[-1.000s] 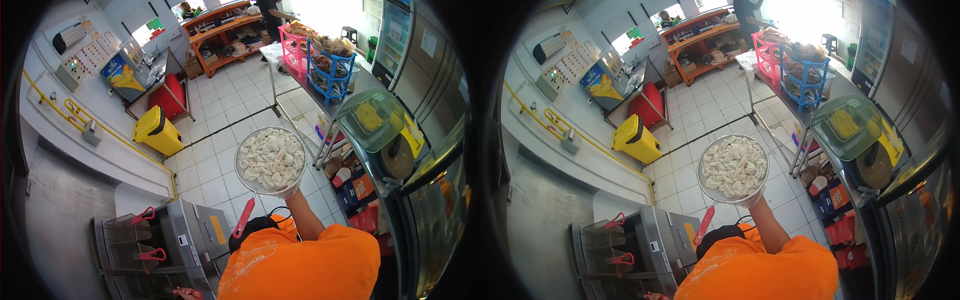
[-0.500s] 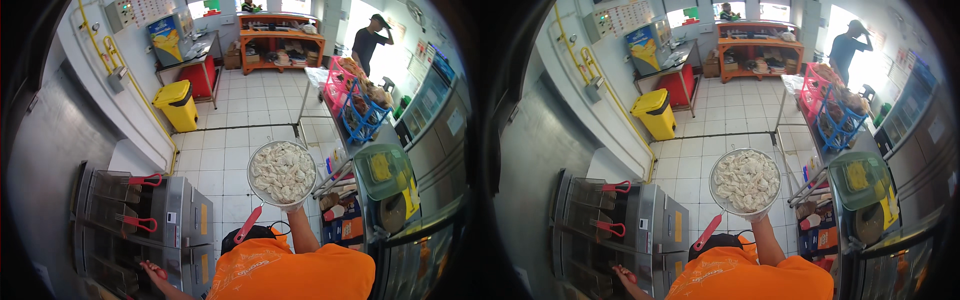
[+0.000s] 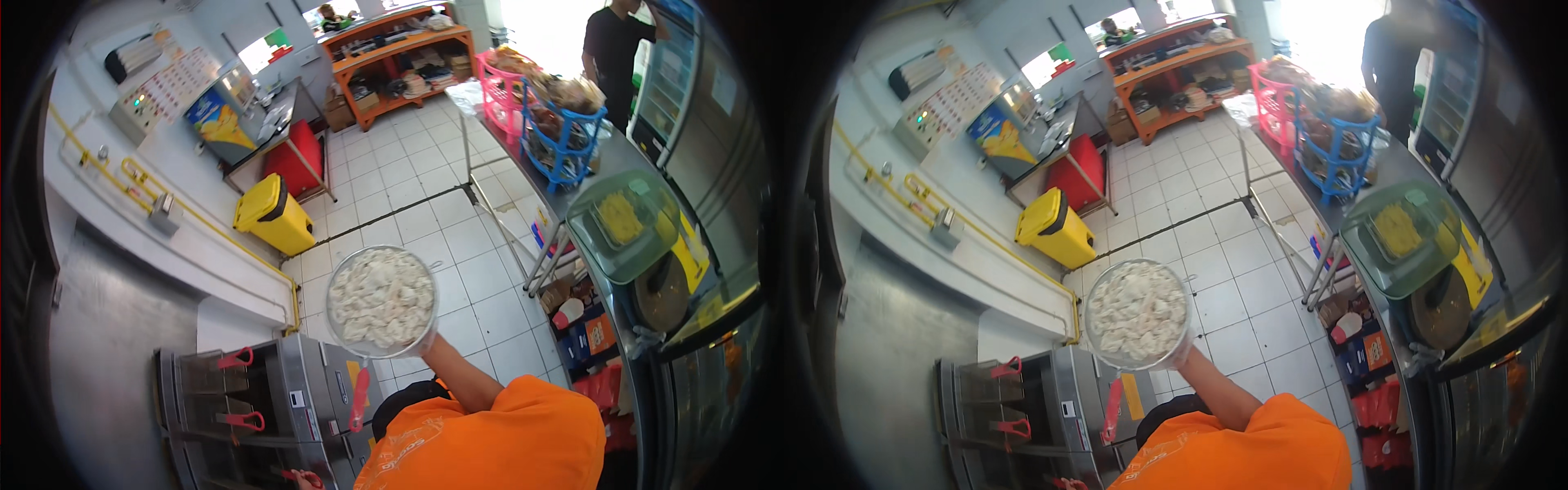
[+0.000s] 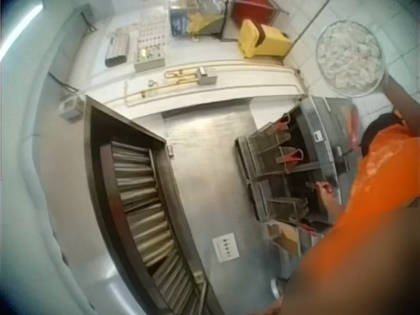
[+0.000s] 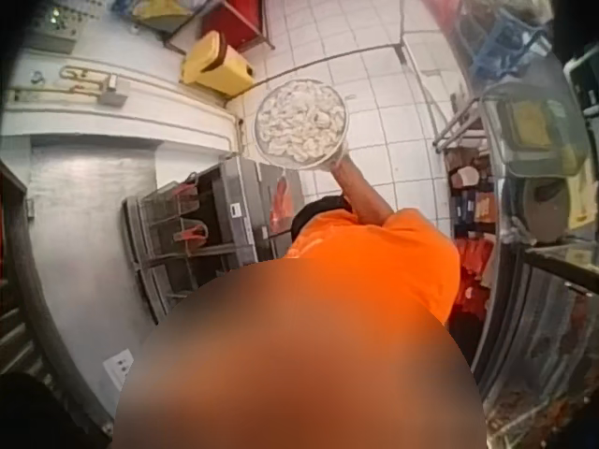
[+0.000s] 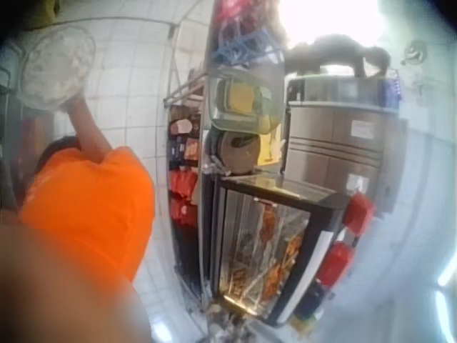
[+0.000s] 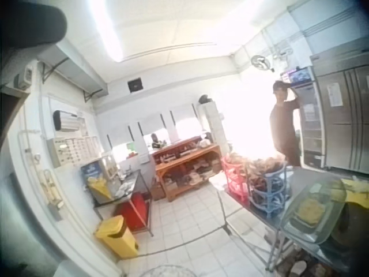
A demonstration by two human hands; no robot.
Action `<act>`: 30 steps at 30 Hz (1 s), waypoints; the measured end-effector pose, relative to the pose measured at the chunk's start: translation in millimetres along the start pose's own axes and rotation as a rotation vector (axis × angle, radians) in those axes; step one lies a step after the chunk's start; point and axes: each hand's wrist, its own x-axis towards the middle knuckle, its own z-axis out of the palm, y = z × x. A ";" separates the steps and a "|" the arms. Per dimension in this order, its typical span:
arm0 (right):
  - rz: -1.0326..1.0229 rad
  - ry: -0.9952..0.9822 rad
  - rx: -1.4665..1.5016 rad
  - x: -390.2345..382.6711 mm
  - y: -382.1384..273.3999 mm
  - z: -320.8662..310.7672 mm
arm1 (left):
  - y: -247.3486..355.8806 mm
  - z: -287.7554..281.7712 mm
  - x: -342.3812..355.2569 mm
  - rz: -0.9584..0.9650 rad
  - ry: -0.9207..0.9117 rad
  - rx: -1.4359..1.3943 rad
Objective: The person coats pieces of food with flour in a metal tray by hand, shakes off the excess flour, and places the coated pieces into a metal strainer.
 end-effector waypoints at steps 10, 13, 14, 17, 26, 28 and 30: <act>0.016 -0.070 0.019 13.1 -15.8 4.1 | 17.0 125.2 -50.7 0.063 -0.060 0.294; 0.010 -0.086 0.023 14.4 -24.4 -1.6 | 16.5 138.4 -60.0 0.075 -0.071 0.339; 0.008 -0.086 0.023 16.0 -27.9 -4.8 | 16.4 140.3 -63.0 0.081 -0.073 0.354; 0.018 -0.102 0.009 18.8 -33.7 -9.9 | 16.0 138.6 -69.4 0.090 -0.064 0.370; 0.087 -0.116 -0.059 -7.1 -20.9 -8.8 | 16.9 76.8 -72.9 0.093 -0.016 0.365; 0.101 -0.118 -0.073 -15.1 -13.9 -4.9 | 14.4 53.6 -72.0 0.093 -0.009 0.353; 0.114 -0.124 -0.091 -23.9 -5.7 1.9 | 9.4 29.0 -70.5 0.090 -0.006 0.347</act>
